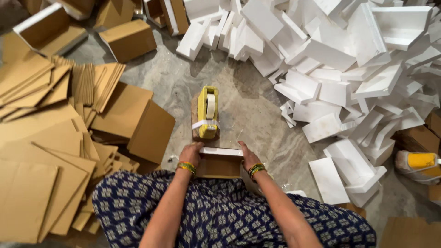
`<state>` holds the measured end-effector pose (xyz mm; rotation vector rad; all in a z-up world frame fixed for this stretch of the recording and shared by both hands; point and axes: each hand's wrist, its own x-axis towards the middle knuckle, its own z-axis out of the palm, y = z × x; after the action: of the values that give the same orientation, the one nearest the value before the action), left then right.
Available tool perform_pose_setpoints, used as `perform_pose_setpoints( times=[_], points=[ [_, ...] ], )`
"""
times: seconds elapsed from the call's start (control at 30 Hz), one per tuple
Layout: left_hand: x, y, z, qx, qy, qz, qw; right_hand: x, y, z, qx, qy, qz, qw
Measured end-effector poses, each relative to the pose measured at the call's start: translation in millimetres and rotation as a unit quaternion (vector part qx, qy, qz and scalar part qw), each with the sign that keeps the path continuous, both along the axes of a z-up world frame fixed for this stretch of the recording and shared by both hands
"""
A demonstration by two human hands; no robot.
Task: The person sits on the floor and assembles small cardboard boxes by inserting white foam inserts into the cardboard shells. They use a tape dispenser to seal the boxes and place the finished units aside.
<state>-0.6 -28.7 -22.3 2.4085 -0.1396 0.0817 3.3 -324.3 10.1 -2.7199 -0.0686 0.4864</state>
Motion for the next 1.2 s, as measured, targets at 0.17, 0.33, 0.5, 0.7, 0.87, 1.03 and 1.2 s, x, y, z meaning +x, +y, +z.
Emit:
perform_pose_setpoints(
  times=[0.17,0.33,0.5,0.7,0.87,1.03,1.2],
  points=[
    [4,5,11,0.060,-0.021,-0.012,0.998,58,22,12,-0.020,-0.089,0.013,0.996],
    [4,6,22,0.078,-0.028,-0.016,0.996,113,104,-2,0.243,-0.168,-0.072,0.953],
    [-3,7,29,0.095,-0.043,-0.020,0.994,119,133,26,0.298,-0.051,-0.187,0.935],
    [1,6,31,0.085,-0.006,-0.009,0.996,-14,123,39,0.494,0.040,-0.228,0.838],
    [6,6,19,0.066,0.007,-0.016,0.998,-83,142,-12,0.435,0.139,-0.243,0.856],
    [5,13,11,0.034,0.007,-0.036,0.999,-61,142,-64,0.391,0.071,-0.239,0.886],
    [8,17,25,-0.039,0.129,-0.060,0.989,-38,139,-89,0.408,0.052,-0.270,0.871]
  ],
)
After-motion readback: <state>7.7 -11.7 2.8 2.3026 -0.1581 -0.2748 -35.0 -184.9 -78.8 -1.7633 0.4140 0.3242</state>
